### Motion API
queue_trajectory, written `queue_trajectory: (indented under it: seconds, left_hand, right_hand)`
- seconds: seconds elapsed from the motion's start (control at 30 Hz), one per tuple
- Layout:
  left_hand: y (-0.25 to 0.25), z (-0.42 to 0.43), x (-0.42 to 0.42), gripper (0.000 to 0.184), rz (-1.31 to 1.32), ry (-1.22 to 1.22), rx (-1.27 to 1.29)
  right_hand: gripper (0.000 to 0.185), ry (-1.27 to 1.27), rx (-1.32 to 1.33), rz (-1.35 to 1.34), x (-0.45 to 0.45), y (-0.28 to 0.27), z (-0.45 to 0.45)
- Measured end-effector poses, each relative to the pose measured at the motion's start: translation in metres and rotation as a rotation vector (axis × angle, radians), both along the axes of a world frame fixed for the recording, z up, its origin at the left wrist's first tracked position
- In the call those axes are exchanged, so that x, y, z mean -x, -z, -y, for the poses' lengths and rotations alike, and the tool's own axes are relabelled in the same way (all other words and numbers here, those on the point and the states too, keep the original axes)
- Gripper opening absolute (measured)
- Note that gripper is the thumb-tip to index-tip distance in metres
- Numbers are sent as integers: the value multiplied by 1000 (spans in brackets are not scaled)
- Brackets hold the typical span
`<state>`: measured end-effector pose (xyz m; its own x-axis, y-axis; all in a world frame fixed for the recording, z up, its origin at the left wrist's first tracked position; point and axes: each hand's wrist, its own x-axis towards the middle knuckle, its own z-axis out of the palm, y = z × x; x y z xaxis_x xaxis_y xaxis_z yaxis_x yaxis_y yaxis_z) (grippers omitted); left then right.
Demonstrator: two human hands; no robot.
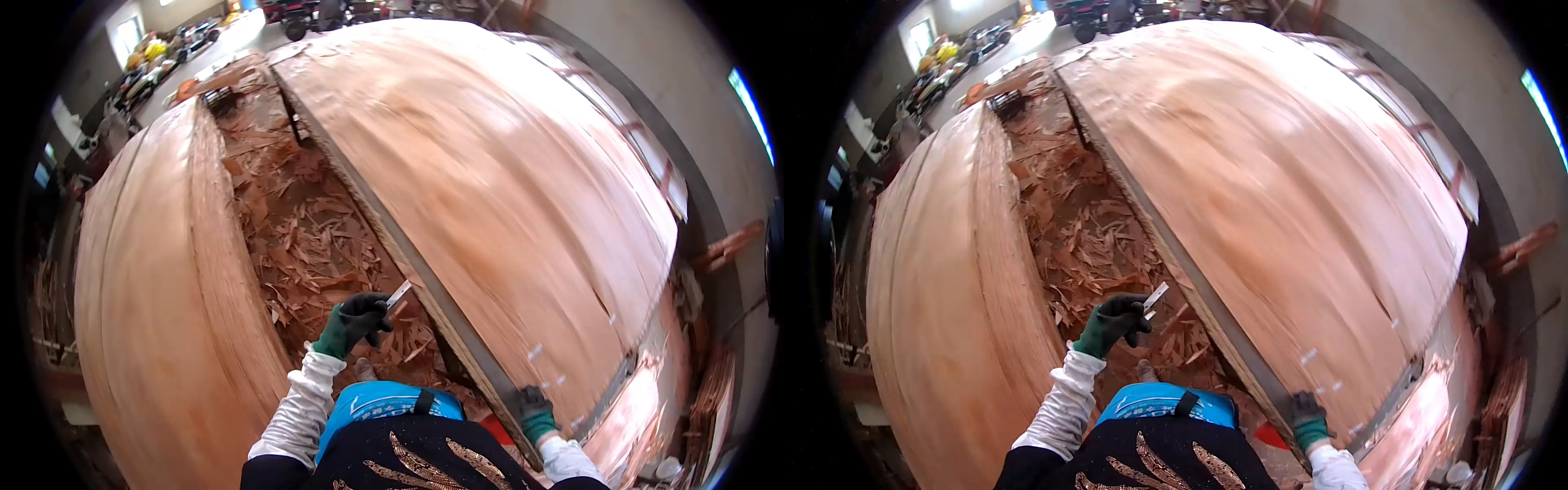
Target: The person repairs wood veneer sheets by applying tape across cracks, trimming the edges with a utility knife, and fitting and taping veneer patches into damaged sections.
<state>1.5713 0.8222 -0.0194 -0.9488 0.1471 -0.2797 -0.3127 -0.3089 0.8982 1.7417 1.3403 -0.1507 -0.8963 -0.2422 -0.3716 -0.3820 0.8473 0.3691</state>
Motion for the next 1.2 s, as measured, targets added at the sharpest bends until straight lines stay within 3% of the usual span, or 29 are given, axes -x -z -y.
queue_trajectory:
  seconds: [0.03,0.07,0.13,0.27,0.33,0.37,0.53,0.57,0.6,0.63,0.67,0.7,0.73,0.77,0.8,0.83,0.9,1.0,1.1,1.2]
  left_hand:
    - [-7,20,3,29,-41,-46,-31]
    - [-16,41,9,32,-31,-41,-11]
    - [-31,71,17,31,-91,-99,-1]
    - [-53,136,48,30,-240,-179,-35]
    - [-54,166,71,29,-302,-224,-80]
    - [-57,181,86,29,-352,-222,-83]
    - [-115,252,173,24,-491,-187,-116]
    - [-133,264,194,22,-505,-163,-133]
    - [-151,273,216,15,-601,-259,66]
    - [-169,290,242,12,-766,-150,283]
    - [-188,307,268,12,-946,-69,478]
    - [-197,319,293,13,-1091,-70,433]
    - [-210,331,312,14,-1130,-40,415]
    - [-218,343,330,16,-1166,-12,392]
    - [-215,356,350,17,-1246,-5,357]
    - [-219,383,367,24,-1305,185,415]
    - [-227,406,398,18,-1328,109,366]
    - [-215,460,451,14,-1392,-8,382]
    - [-194,527,502,19,-1444,-83,375]
    - [-181,597,554,24,-1449,-152,341]
  right_hand:
    - [45,124,41,150,9,-29,18]
    - [48,48,-20,33,1,-7,6]
    - [52,195,37,83,7,-12,13]
    - [56,412,-150,488,53,-54,55]
    - [50,150,-199,658,72,-39,36]
    - [43,287,69,916,100,-45,43]
    - [35,900,393,1422,287,-60,201]
    - [36,912,559,1370,337,-59,241]
    - [39,911,722,1322,388,-63,285]
    - [40,918,772,1354,442,-63,339]
    - [39,786,797,1232,490,-77,385]
    - [41,667,810,1154,541,-86,435]
    - [39,635,1040,1164,582,-103,481]
    - [40,321,939,1036,630,-78,518]
    - [41,192,941,942,666,-87,562]
    - [41,58,939,846,701,-93,609]
    - [43,-270,859,666,759,-80,691]
    - [40,-511,832,655,805,-107,803]
    - [38,-451,953,772,840,-99,867]
    - [36,-159,920,844,883,-68,893]
